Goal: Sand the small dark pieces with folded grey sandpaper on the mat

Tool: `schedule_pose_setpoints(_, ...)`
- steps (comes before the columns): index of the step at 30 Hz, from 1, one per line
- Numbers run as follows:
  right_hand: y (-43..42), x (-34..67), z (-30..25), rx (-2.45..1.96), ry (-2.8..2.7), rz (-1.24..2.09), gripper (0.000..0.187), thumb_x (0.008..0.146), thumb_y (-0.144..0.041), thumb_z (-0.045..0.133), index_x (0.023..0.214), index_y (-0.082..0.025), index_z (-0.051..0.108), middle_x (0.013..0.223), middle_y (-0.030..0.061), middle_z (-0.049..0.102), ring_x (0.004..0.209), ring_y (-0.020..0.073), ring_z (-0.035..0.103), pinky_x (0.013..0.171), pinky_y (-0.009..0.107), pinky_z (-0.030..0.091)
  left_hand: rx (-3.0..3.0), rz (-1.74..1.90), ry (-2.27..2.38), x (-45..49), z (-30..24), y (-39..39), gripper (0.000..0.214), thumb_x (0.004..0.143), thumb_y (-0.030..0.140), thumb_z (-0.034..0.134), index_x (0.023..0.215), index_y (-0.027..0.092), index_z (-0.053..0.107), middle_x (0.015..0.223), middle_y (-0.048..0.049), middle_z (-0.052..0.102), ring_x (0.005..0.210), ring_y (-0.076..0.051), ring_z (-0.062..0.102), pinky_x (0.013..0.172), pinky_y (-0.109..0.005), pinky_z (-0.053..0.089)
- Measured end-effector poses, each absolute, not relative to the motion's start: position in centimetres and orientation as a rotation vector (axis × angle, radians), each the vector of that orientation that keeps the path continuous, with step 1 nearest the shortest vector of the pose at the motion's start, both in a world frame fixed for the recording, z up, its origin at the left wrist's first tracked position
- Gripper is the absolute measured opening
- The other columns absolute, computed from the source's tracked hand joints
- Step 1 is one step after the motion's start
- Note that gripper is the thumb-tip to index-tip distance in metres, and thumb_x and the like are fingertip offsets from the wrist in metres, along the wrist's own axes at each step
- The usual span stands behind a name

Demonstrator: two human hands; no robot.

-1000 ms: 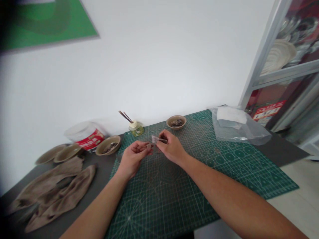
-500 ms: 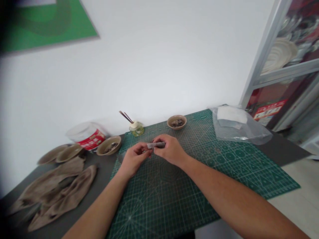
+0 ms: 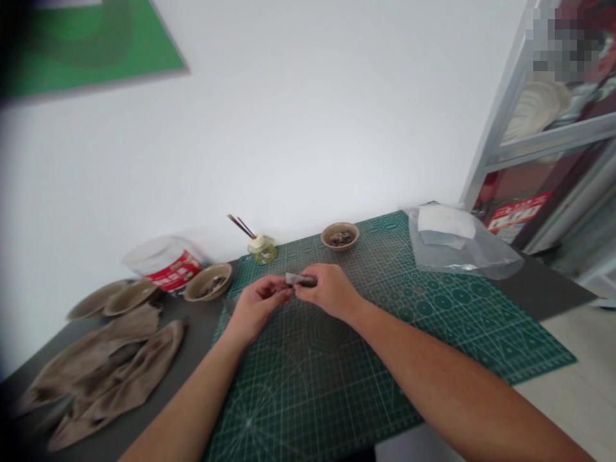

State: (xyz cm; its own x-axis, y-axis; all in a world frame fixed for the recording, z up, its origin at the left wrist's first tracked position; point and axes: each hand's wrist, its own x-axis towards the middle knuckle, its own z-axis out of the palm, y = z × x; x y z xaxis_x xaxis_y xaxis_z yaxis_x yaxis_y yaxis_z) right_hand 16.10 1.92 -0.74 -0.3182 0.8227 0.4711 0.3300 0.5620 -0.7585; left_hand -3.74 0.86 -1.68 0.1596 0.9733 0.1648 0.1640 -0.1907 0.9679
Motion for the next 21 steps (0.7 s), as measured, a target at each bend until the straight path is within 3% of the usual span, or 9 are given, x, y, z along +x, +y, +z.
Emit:
schedule_pose_setpoints(15,2.28,16.13,-1.24,-0.796,-1.927,0.770,0.012,0.077,-0.019,0.068,0.087,-0.019,0.075,0.084,0.0016,0.068,0.079,0.0142,0.062,0.073,0.024,0.043,1.577,1.034,1.119,-3.85,-0.98,0.67,0.023,0.072,0.028,0.073,0.091,0.015,0.069,0.074,-0.0023,0.070,0.068,-0.014,0.062,0.067,-0.024,0.048)
schedule_pose_setpoints(21,2.35,16.16,-1.38,-0.835,-1.940,0.843,0.012,0.078,-0.022,0.069,0.087,-0.019,0.075,0.081,0.0010,0.067,0.074,0.0135,0.061,0.067,0.023,0.042,1.539,1.032,1.100,-3.76,-0.94,0.62,0.026,0.070,0.025,0.075,0.092,0.015,0.069,0.081,-0.0037,0.072,0.074,-0.015,0.065,0.070,-0.025,0.049)
